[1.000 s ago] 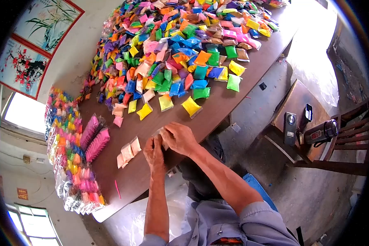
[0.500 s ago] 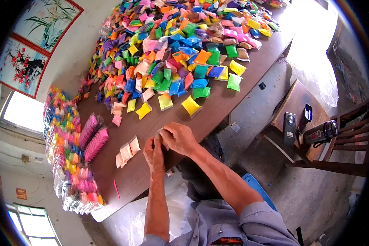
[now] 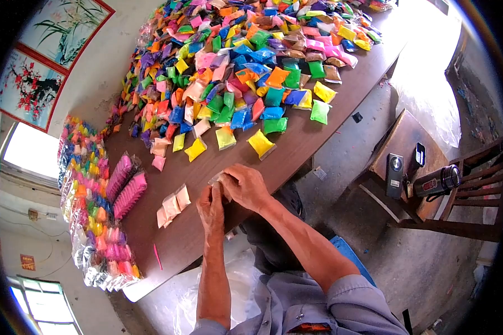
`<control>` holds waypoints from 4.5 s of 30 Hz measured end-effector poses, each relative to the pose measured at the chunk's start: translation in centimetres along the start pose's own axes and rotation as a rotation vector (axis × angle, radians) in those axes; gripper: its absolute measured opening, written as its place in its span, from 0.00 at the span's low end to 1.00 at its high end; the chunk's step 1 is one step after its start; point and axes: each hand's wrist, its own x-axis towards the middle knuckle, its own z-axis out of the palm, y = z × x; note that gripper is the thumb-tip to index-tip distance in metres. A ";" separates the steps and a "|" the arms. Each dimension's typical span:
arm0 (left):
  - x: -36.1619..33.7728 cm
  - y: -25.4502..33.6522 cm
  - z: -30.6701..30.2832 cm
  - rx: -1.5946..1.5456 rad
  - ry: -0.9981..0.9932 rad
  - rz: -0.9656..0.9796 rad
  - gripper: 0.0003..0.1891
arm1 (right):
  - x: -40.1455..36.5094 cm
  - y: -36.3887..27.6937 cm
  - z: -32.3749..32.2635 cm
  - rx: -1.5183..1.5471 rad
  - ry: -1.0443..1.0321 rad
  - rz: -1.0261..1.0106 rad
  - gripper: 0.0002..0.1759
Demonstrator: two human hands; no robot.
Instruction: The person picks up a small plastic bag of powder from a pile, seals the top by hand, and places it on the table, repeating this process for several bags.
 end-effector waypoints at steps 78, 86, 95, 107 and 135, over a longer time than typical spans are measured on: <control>-0.5 0.6 0.6 0.062 0.070 0.053 0.17 | -0.1 0.2 0.1 -0.024 -0.017 0.034 0.11; -0.5 0.0 0.5 0.054 0.116 0.056 0.19 | 0.1 -0.7 0.3 -0.062 -0.029 -0.023 0.11; -0.7 0.5 0.8 0.051 0.050 0.107 0.16 | 0.1 -0.4 0.0 -0.032 0.052 0.045 0.10; -1.0 1.0 0.7 0.075 0.099 0.074 0.15 | 0.1 -0.6 0.0 -0.052 -0.033 0.078 0.13; -0.7 -1.0 0.0 0.120 0.063 0.073 0.18 | 0.3 -0.8 0.1 -0.054 -0.066 0.103 0.15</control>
